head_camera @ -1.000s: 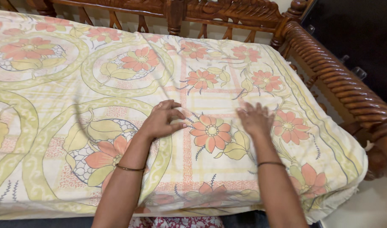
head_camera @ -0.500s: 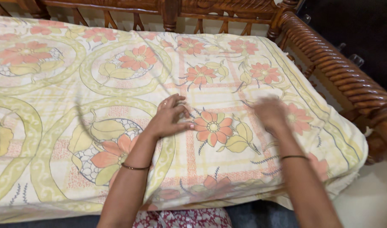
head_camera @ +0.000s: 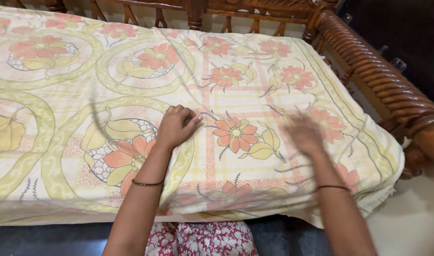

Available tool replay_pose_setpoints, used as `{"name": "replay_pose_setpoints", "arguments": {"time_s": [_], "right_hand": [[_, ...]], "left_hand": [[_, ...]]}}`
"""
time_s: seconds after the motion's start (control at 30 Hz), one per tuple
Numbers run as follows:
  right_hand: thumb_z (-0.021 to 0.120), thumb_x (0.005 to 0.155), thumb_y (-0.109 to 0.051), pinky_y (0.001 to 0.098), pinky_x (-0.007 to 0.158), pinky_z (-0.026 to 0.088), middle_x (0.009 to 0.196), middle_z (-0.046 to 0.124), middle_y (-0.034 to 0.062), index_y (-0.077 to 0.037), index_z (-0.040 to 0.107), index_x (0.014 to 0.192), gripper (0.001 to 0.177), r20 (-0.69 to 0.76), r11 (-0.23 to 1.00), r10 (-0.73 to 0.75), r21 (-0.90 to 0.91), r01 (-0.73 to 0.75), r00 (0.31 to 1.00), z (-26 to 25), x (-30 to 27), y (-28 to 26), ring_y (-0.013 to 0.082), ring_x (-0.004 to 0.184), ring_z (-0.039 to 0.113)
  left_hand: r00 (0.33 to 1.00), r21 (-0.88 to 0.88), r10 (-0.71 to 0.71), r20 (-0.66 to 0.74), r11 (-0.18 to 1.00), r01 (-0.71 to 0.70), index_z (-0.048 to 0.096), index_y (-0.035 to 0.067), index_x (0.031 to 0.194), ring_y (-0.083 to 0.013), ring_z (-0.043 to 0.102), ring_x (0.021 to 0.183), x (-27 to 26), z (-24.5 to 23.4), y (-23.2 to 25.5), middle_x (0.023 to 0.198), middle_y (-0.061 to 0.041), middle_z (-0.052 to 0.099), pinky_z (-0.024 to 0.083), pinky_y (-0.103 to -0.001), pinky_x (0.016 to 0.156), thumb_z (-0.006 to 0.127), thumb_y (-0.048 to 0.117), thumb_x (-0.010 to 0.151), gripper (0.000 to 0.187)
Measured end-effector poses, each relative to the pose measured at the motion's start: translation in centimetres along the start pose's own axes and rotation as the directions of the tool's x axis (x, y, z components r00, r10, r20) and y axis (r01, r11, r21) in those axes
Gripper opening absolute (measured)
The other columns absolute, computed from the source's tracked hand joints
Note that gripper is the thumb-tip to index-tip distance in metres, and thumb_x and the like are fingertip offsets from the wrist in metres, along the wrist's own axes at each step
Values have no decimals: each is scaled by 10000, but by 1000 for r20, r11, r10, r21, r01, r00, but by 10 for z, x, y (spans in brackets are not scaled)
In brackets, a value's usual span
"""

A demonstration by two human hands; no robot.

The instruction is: The person smooths a floral-patterned bedsheet over a mattress on a wooden bed frame. They tuck the sheet under the mattress at the corners and along the sides, then continue smoothing the surface to remove wrinkles.

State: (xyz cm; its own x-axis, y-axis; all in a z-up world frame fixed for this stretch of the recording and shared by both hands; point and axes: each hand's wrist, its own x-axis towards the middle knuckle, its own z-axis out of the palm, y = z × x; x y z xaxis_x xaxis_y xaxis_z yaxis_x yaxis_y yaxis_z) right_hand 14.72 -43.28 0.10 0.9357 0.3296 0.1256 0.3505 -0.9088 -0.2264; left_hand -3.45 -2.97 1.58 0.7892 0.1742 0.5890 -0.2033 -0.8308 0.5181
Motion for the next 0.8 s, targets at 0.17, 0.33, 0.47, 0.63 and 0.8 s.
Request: {"name": "replay_pose_setpoints", "arguments": {"time_s": [0.17,0.33,0.47,0.63,0.8], "right_hand": [[265,992,-691,556,1169,109,1642,242,164,-230,336,1575,746,-172,906,358,-174,-386,918,-50,-29,132,397,1496,201],[301,1041,-644,568,1194,169,1613,391,195,-190,457,1563,710,-316,898,301,-224,-379,900,-38,-43,137,408,1482,319],[325,1089,-615,568,1215,208,1578,486,193,-166,551,1526,666,-398,915,236,-215,-340,887,-33,-49,138,402,1464,392],[340,1093,-608,566,1193,219,1557,507,194,-161,583,1501,652,-415,924,203,-219,-314,887,-29,-47,146,403,1437,416],[339,1096,-610,558,1191,222,1563,506,186,-171,582,1510,651,-414,921,201,-229,-315,888,-27,-46,150,404,1434,417]], "left_hand": [[998,12,66,-11,998,-66,788,90,916,-326,592,922,1,-1,1,873,-120,656,472,-447,899,722,428,894,345],[995,-7,40,96,999,-40,791,125,964,-335,587,998,0,2,-4,983,-110,666,457,-449,951,725,438,854,338],[965,-113,176,196,981,-156,777,140,1018,-342,569,1112,2,7,-17,1169,-99,666,427,-464,1007,713,327,744,337],[958,-138,212,191,973,-187,755,138,916,-329,567,1181,-1,11,-25,1218,-88,671,416,-478,1048,705,250,707,242],[958,-90,200,206,979,-185,737,154,843,-274,587,1193,-3,11,-20,1180,-42,693,426,-476,1055,699,249,752,136]]}}
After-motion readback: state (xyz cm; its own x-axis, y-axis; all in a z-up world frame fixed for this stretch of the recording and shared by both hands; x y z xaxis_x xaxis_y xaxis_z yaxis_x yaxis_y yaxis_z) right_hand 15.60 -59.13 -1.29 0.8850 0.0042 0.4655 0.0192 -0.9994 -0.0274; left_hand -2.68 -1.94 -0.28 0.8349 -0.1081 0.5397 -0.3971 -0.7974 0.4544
